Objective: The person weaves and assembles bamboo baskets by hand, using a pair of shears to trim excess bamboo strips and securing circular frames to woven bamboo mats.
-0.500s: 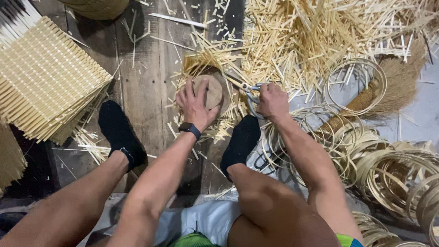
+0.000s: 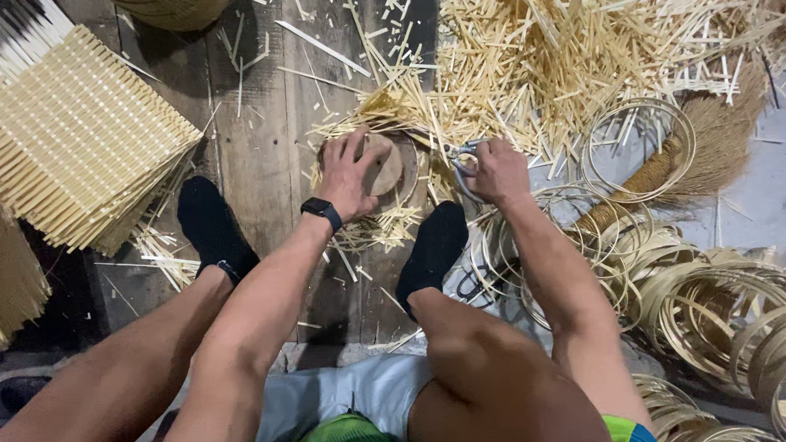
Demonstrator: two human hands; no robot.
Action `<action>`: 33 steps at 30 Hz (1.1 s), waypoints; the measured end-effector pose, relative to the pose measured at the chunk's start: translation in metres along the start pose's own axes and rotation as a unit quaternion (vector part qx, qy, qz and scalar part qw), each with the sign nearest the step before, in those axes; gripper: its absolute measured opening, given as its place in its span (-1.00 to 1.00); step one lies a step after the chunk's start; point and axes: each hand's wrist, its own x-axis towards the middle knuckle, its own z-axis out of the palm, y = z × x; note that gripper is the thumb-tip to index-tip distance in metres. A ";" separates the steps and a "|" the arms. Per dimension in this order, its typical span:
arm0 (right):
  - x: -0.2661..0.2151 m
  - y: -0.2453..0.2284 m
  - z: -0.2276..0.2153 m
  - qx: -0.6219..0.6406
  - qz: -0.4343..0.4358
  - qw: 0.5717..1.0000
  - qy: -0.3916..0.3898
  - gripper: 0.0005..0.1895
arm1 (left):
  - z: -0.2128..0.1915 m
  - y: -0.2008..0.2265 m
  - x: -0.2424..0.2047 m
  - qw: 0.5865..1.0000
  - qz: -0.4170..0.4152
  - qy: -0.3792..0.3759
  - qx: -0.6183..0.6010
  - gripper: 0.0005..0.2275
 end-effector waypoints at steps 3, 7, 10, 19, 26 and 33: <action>0.024 -0.026 -0.007 -0.019 0.018 0.999 -0.034 -0.32 | -0.005 -0.005 0.003 0.999 0.023 -0.021 -0.003 -0.09; 0.031 -0.034 0.006 -0.008 0.044 0.996 -0.082 -0.46 | -0.010 -0.009 0.000 0.996 0.057 -0.058 0.028 -0.09; 0.013 -0.003 0.025 0.071 0.051 0.993 -0.082 -0.50 | 0.014 0.010 -0.009 0.993 0.041 0.021 0.108 -0.16; 0.030 -0.041 -0.019 -0.010 0.047 0.996 -0.077 -0.30 | 0.047 0.013 0.003 0.981 -0.088 0.164 0.047 -0.17; 0.018 -0.012 -0.005 0.056 0.066 0.989 -0.119 -0.42 | 0.022 0.004 0.004 0.993 0.030 0.113 0.015 -0.28; 0.034 -0.041 -0.007 -0.058 0.009 0.997 0.042 -0.16 | 0.015 0.002 0.016 0.995 0.082 0.002 0.053 -0.24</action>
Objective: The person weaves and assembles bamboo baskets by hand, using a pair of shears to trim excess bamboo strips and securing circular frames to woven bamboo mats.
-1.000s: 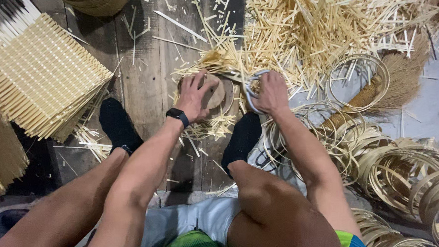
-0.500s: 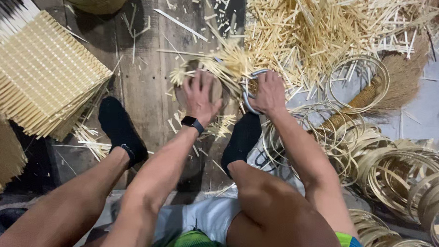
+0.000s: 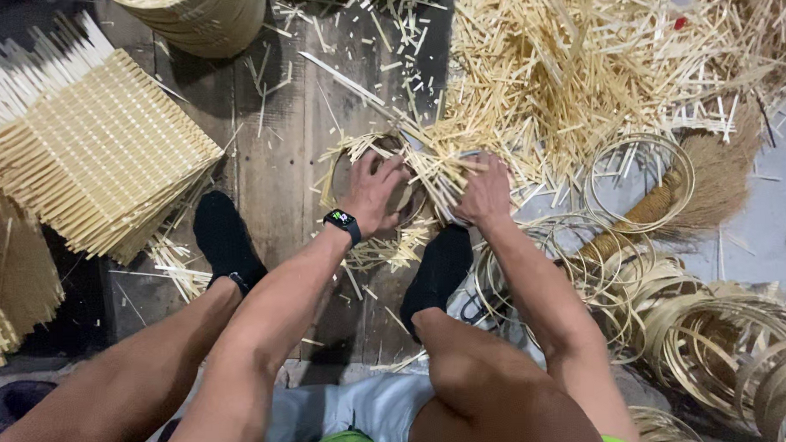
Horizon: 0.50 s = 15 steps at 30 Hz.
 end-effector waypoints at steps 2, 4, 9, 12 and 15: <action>-0.009 0.008 0.002 0.048 0.034 0.995 -0.082 -0.32 | -0.003 -0.001 -0.003 1.000 0.015 -0.010 0.022 -0.21; -0.016 0.025 0.005 0.092 0.066 0.980 -0.162 -0.46 | -0.001 0.004 -0.006 0.998 0.029 -0.017 0.044 -0.19; -0.026 0.035 0.021 0.128 0.005 0.991 -0.028 -0.48 | 0.036 0.027 -0.010 0.953 -0.211 0.202 -0.082 -0.02; -0.020 0.026 0.037 0.134 -0.011 0.984 0.115 -0.49 | 0.043 0.017 -0.004 0.981 -0.143 0.123 -0.041 -0.02; -0.016 0.024 0.050 0.015 0.010 0.999 -0.041 -0.72 | 0.031 0.018 -0.009 0.982 -0.149 0.107 -0.041 -0.05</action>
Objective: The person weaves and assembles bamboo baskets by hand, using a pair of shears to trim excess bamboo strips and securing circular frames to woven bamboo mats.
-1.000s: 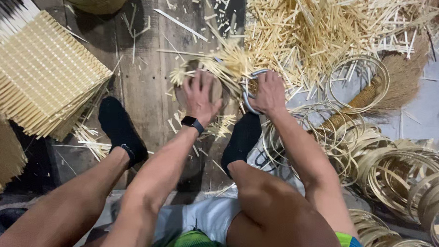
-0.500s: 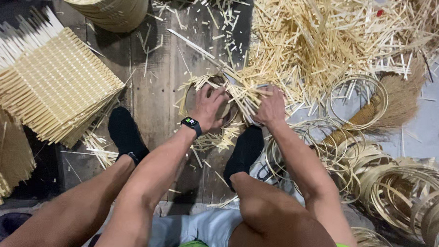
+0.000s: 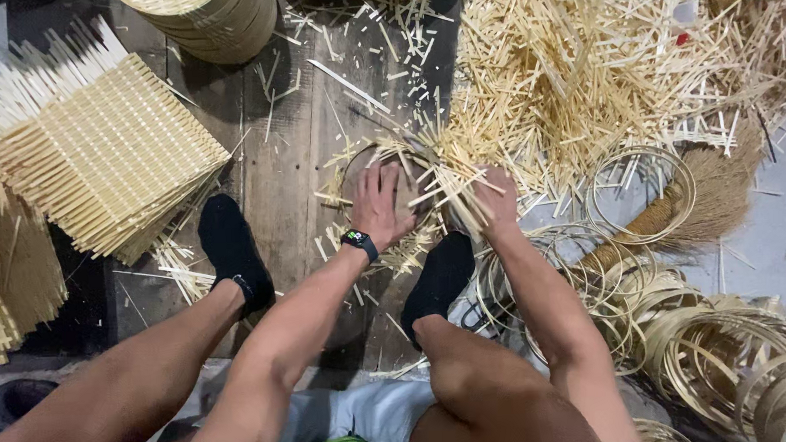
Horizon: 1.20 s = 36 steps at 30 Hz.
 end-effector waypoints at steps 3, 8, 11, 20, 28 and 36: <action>-0.027 0.019 0.006 0.618 0.189 0.763 0.025 -0.76 | -0.021 -0.007 0.003 0.998 0.039 -0.036 0.024 -0.07; -0.025 0.013 0.004 0.345 0.041 0.927 0.140 -0.80 | -0.027 -0.004 0.006 0.997 0.056 -0.048 -0.005 -0.06; -0.009 0.006 0.004 0.014 -0.058 0.986 0.156 -0.71 | -0.029 -0.004 0.014 0.995 0.071 -0.076 -0.002 -0.05; -0.014 0.022 0.010 0.097 -0.015 0.994 0.045 -0.74 | -0.020 0.015 -0.001 0.998 -0.033 0.018 -0.042 -0.08; -0.007 0.007 -0.011 0.047 0.062 0.991 -0.108 -0.63 | -0.024 0.001 0.014 0.993 0.018 -0.105 0.057 -0.11; 0.004 -0.002 -0.015 0.033 0.002 0.997 0.065 -0.75 | -0.013 0.004 0.020 0.989 0.054 -0.126 0.062 -0.14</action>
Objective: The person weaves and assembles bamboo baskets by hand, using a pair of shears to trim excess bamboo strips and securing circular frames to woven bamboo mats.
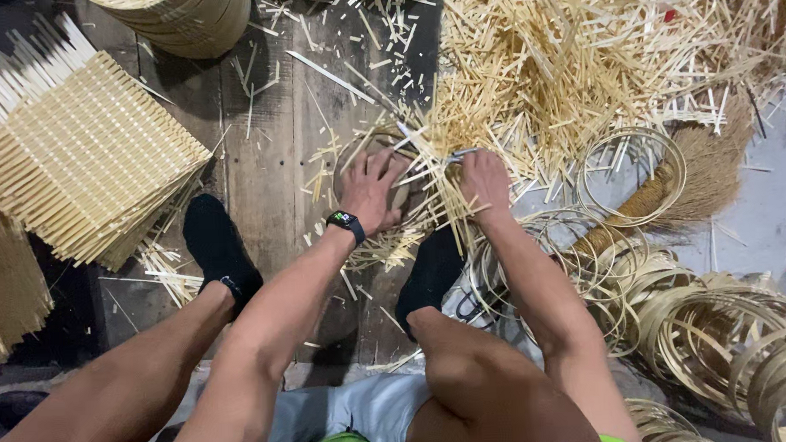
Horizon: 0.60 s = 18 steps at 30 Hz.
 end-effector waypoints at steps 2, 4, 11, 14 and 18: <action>0.000 0.002 -0.002 0.039 0.028 0.998 -0.051 -0.69 | -0.006 -0.006 0.001 1.000 0.014 0.001 0.000 -0.16; -0.002 0.010 -0.008 0.076 0.058 0.990 -0.101 -0.64 | -0.010 -0.004 0.001 1.000 0.030 0.003 0.000 -0.18; -0.009 0.018 0.017 0.000 0.000 1.000 -0.020 -0.71 | -0.001 0.004 -0.005 0.993 -0.071 0.083 -0.046 -0.12; 0.000 0.012 0.014 -0.035 -0.019 0.999 0.012 -0.66 | -0.006 -0.002 -0.001 0.997 -0.033 0.059 -0.037 -0.13; -0.005 0.019 -0.009 0.050 0.048 0.984 -0.165 -0.71 | -0.013 0.000 -0.007 0.998 -0.010 0.060 0.015 -0.11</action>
